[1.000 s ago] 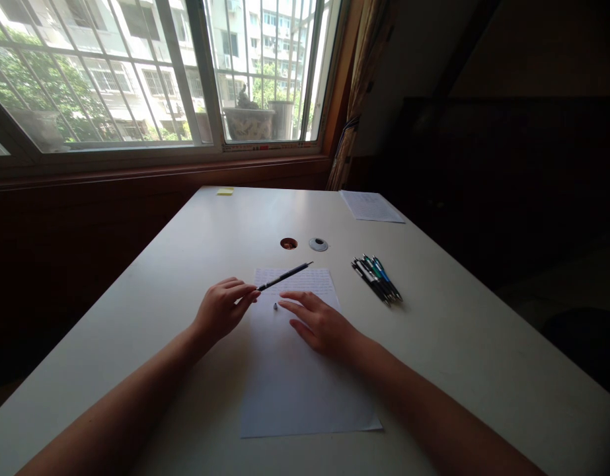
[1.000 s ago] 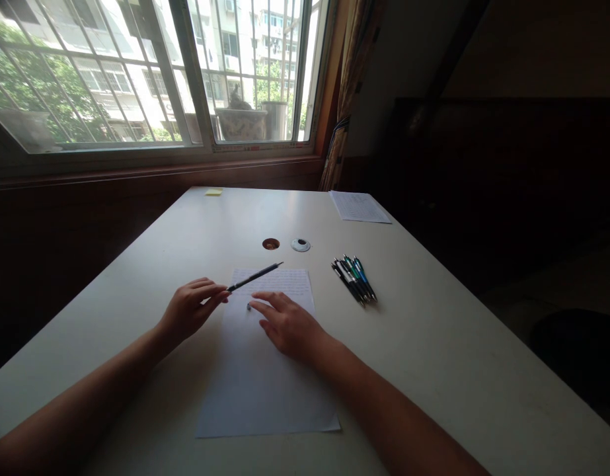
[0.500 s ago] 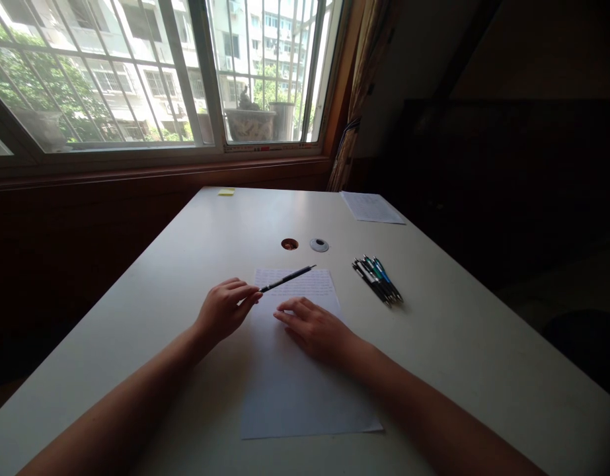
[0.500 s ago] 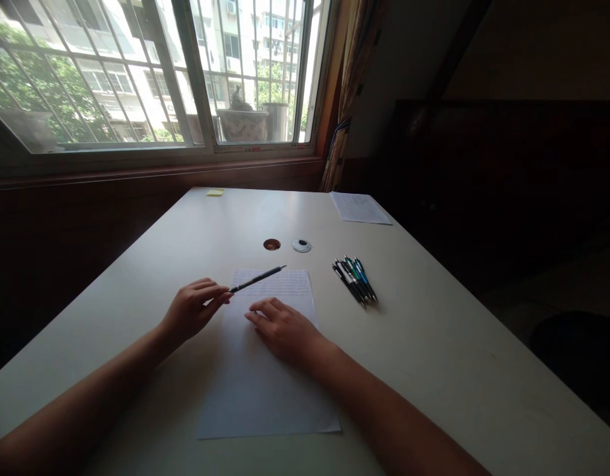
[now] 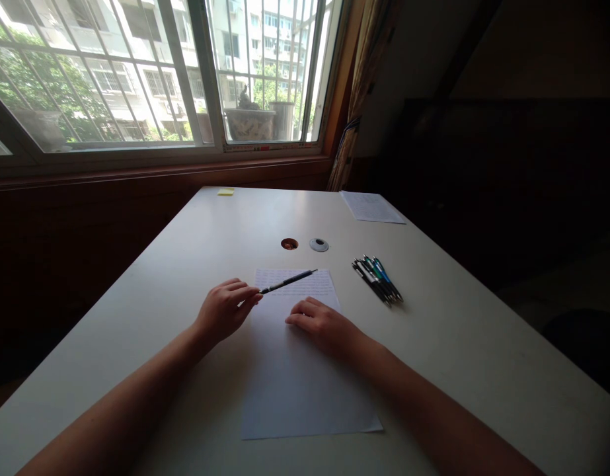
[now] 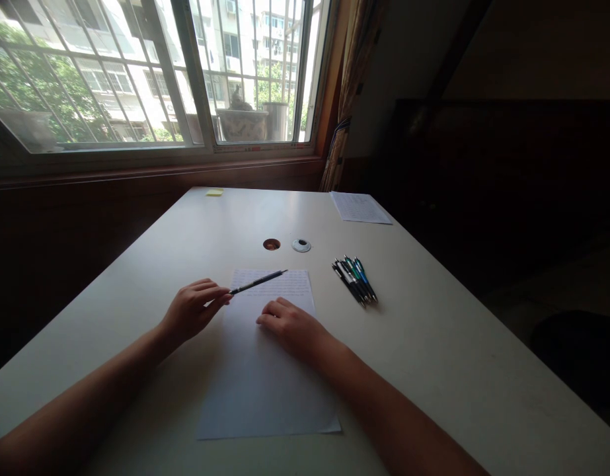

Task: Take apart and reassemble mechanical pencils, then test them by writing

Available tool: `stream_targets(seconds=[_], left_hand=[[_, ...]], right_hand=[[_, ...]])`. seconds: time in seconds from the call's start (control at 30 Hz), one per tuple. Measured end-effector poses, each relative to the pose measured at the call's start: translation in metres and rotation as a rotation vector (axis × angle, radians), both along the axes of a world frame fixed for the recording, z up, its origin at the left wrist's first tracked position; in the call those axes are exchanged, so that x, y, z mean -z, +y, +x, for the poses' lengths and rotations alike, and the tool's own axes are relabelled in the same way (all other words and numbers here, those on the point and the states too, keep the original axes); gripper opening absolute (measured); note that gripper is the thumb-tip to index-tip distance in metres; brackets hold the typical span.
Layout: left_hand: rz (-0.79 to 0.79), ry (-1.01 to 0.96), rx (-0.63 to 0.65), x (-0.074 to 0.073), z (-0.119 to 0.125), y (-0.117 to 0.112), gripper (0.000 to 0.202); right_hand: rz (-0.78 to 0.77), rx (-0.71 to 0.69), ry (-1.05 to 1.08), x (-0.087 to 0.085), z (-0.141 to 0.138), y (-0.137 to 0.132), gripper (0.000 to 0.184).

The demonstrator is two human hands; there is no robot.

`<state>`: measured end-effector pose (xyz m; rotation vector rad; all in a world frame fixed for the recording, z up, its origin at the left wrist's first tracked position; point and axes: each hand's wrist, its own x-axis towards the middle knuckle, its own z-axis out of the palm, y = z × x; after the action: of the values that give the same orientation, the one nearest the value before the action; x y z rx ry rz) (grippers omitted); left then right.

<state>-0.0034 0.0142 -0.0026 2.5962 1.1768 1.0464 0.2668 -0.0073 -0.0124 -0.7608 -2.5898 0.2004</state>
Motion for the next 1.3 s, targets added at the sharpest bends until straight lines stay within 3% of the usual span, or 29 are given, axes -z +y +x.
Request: stream_targets(seconds=[0.4, 0.8, 1.13, 1.3], left_hand=[[0.011, 0.014, 0.003, 0.001, -0.001, 0.001, 0.021], [0.008, 0.032, -0.001, 0.002, -0.002, 0.0, 0.02], [0.028, 0.042, 0.003, 0.002, -0.002, 0.001, 0.023], [0.021, 0.051, -0.002, 0.002, -0.002, 0.001, 0.021]], right_hand=[[0.016, 0.028, -0.058, -0.004, 0.012, 0.0, 0.036], [-0.025, 0.057, -0.034, -0.012, 0.015, -0.002, 0.017], [-0.016, 0.1, -0.043, -0.007, 0.016, -0.001, 0.018], [-0.095, 0.112, 0.08, -0.01, 0.02, 0.001, 0.02]])
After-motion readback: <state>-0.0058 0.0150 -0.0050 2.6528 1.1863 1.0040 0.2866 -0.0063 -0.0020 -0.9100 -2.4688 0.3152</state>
